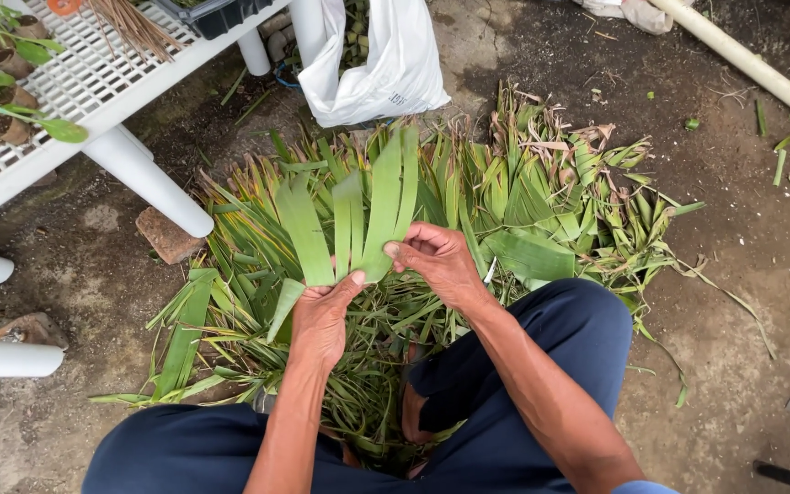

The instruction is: The person trims and arranges green leaves by hand and using a blade.

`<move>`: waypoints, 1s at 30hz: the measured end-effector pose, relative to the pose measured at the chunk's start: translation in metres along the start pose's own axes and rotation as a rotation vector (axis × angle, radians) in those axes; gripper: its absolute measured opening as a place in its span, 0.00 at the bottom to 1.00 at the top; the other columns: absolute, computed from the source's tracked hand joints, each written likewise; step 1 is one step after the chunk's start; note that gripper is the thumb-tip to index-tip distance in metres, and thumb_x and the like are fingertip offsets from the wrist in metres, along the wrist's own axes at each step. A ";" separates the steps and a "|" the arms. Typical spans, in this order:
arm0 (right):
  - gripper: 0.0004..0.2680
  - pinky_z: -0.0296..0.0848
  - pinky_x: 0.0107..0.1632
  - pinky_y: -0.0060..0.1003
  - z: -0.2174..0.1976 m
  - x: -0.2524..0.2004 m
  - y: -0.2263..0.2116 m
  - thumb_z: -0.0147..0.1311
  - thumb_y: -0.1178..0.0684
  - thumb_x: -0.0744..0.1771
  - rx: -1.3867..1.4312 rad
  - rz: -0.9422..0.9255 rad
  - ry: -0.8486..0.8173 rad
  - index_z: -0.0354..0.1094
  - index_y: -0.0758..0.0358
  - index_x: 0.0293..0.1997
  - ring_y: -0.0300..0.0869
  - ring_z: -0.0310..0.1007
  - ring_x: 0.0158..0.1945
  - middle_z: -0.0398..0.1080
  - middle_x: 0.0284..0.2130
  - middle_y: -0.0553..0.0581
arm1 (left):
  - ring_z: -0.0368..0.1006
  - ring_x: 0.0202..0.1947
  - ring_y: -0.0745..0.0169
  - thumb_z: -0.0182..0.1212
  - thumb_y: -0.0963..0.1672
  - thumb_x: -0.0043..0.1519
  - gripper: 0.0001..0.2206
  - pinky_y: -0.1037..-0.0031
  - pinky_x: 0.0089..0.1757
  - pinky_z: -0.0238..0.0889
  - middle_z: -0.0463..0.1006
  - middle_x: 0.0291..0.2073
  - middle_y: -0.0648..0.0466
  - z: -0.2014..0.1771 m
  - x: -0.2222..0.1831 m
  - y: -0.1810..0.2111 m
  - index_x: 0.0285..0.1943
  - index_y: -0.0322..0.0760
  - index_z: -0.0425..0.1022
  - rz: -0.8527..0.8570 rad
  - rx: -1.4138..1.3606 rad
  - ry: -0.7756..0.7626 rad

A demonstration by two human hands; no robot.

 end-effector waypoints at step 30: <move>0.03 0.81 0.36 0.30 0.026 0.009 -0.017 0.61 0.63 0.65 -0.109 0.027 -0.008 0.76 0.73 0.39 0.34 0.74 0.26 0.73 0.23 0.62 | 0.76 0.56 0.51 0.66 0.34 0.56 0.23 0.61 0.58 0.67 0.79 0.56 0.43 0.039 -0.023 0.048 0.62 0.36 0.75 -0.005 -0.387 0.036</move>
Point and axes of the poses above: each hand's wrist, its own x-axis towards the middle knuckle, its own z-axis out of the palm, y = z × x, the point moved 4 cm from there along x, towards the middle knuckle
